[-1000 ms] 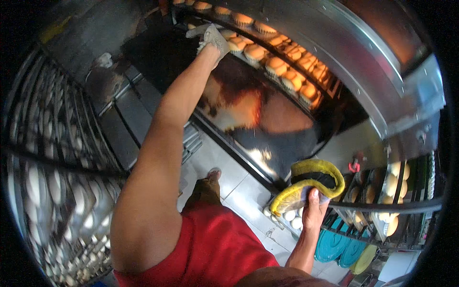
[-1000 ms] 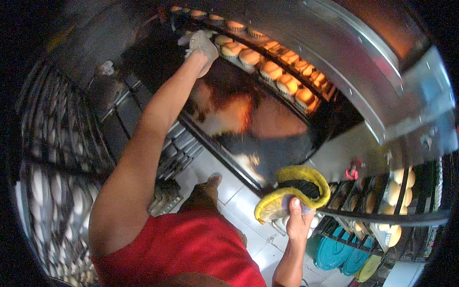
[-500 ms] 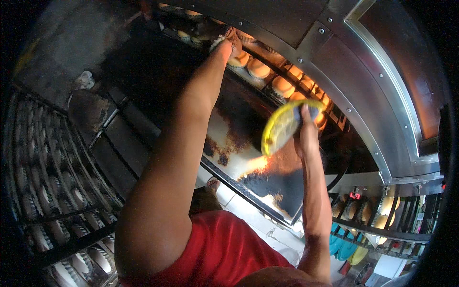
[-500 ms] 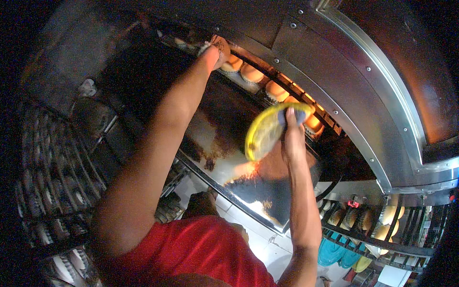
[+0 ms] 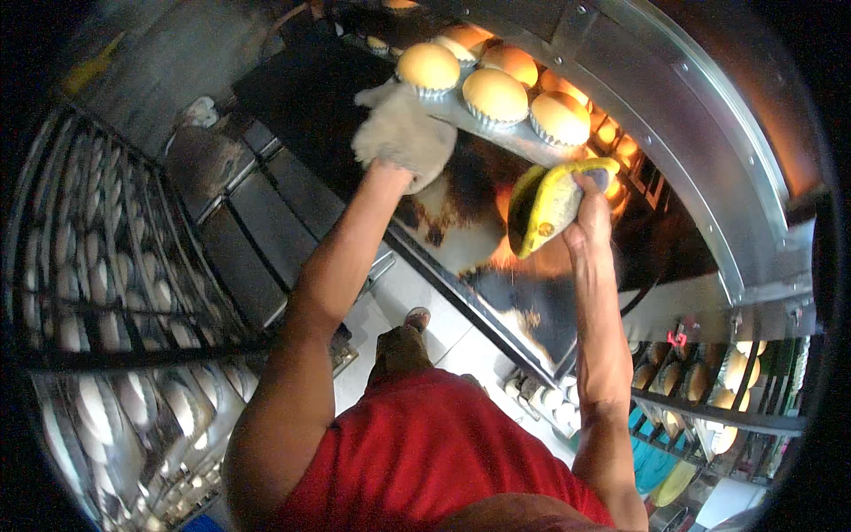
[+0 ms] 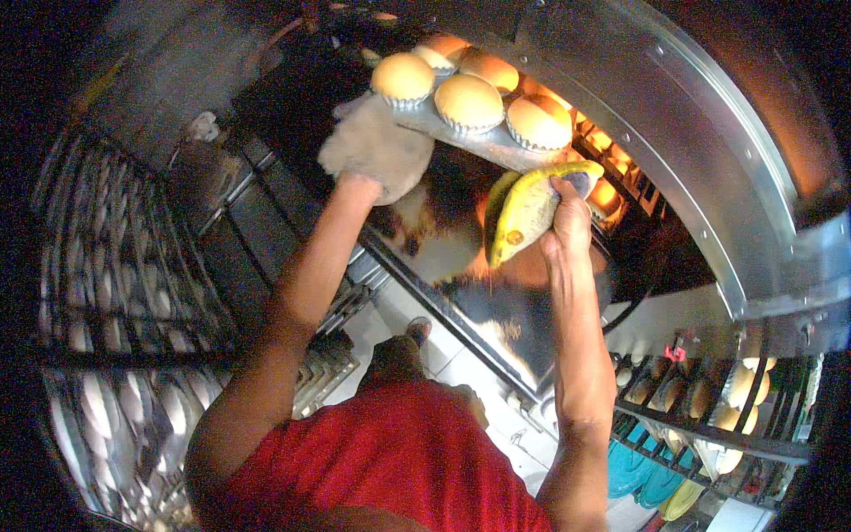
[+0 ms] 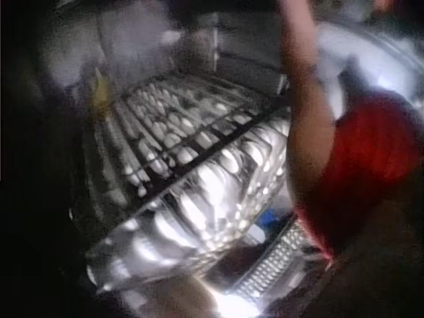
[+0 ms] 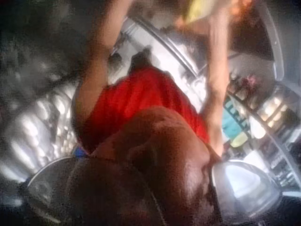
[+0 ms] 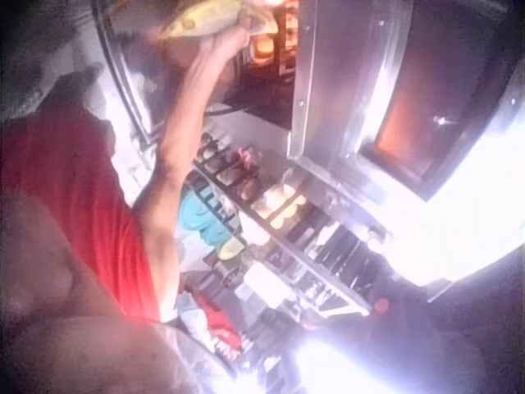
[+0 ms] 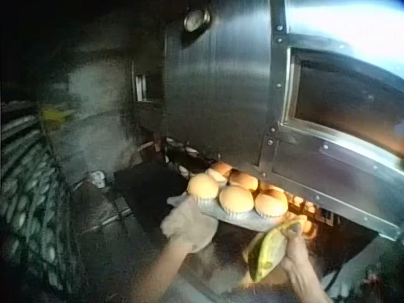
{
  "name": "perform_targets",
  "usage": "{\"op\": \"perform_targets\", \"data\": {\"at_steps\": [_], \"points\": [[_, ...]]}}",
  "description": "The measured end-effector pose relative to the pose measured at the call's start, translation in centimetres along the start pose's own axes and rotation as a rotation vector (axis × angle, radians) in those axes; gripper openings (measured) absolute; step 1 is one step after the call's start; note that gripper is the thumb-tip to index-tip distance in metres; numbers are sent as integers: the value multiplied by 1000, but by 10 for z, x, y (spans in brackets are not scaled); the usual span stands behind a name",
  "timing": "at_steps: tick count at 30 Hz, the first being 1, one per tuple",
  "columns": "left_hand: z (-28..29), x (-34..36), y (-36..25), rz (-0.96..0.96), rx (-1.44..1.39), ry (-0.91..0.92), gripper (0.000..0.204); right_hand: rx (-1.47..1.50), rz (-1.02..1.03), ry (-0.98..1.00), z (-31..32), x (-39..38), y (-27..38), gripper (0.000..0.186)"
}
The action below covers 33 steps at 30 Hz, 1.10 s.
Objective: The person uses two heat-resistant pads to open a commercial oven door and remove a tray of baked buns, placing it onto a storage rack.
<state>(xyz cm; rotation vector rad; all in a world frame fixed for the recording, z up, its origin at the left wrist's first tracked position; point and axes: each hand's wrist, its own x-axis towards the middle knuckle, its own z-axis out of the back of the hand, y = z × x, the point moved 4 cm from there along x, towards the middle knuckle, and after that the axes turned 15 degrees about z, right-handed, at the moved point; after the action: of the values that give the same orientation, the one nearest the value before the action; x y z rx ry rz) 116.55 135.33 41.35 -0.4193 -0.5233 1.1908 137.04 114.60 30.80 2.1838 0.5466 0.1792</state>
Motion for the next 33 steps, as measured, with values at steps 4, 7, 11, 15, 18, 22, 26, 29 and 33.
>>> {"op": "perform_targets", "data": {"at_steps": [4,7,11,15,18,22,26,29,33], "points": [[28,-40,46,-238,24,-205,45,-57,-29,74,9,-69,20,20],[30,-83,63,-413,34,-255,41,-132,13,25,39,-102,33,21],[40,-136,90,-544,56,-258,40,-163,63,28,63,-168,51,18],[66,-221,125,-465,37,-208,50,-177,65,54,97,-240,71,20],[83,-272,149,-425,2,-125,60,-186,90,56,111,-303,87,31],[100,-344,193,-418,-36,-8,72,-219,158,4,138,-390,101,32],[119,-406,237,-467,38,47,69,-243,227,-76,150,-488,122,34],[135,-448,263,-486,5,206,70,-275,297,-158,164,-559,136,38],[154,-511,271,-848,190,-218,63,-316,387,-260,193,-637,157,39]]}}
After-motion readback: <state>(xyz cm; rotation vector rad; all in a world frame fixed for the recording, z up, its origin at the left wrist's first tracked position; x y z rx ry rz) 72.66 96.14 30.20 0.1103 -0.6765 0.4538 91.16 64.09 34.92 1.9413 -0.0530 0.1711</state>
